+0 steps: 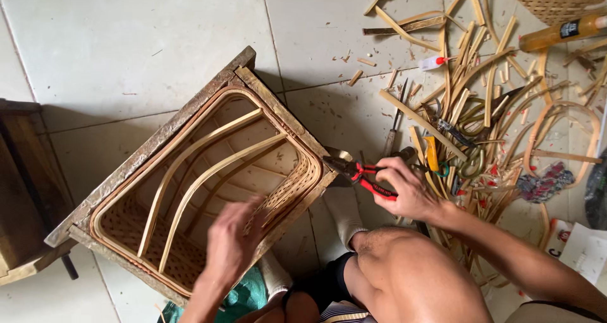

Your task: The person assembles a rectangular bamboo basket by inserting curved bamboo strips into a wooden mold, tapping them into place with a hammer, and applying glue along the frame edges. The person uses pliers to trim excess strip ends and repeatedly adjusts the strips to fit the mold.

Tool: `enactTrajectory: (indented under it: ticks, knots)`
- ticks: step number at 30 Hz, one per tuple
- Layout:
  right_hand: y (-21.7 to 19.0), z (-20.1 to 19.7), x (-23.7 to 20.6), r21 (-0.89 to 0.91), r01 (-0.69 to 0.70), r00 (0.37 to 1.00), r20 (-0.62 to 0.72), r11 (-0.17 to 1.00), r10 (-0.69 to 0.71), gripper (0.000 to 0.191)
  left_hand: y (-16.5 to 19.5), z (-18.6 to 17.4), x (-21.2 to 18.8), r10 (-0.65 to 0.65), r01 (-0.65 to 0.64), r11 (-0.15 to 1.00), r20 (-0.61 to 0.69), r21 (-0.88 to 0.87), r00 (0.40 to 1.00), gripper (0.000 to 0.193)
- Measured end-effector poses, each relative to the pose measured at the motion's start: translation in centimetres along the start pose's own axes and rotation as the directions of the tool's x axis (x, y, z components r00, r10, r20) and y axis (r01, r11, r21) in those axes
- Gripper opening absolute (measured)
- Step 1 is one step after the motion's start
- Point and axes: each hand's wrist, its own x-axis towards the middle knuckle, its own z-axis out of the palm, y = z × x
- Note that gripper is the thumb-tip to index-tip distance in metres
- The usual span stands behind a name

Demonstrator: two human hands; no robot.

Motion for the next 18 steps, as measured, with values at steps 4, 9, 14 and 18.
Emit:
enactTrajectory:
  ticks: [4,9,14,18]
  knots:
    - [0.4,1.3,-1.3,0.14,-0.308,0.909,0.336,0.941,0.247,0.024,-1.0,3.3,2.6,-0.369,0.506,0.791,0.391,-0.344,0.843,0.037]
    - [-1.6,-4.3,1.5,0.632,-0.735,0.672,0.627,0.248,0.394,0.03,0.0,7.4,8.3,-0.276,0.569,0.467,0.5,-0.677,0.821,0.028]
    - [-6.8,-11.3,2.9,0.504,-0.83,0.547,0.652,0.239,0.524,0.039,0.3,10.7,9.9,-0.377,0.588,0.329,0.468,-0.739,0.799,0.027]
    - [-14.6,-6.1,0.0,0.656,-0.751,0.574,0.704,-0.074,0.418,0.043,-0.7,11.4,9.1,-0.351,0.569,0.301,0.466,-0.765,0.812,0.024]
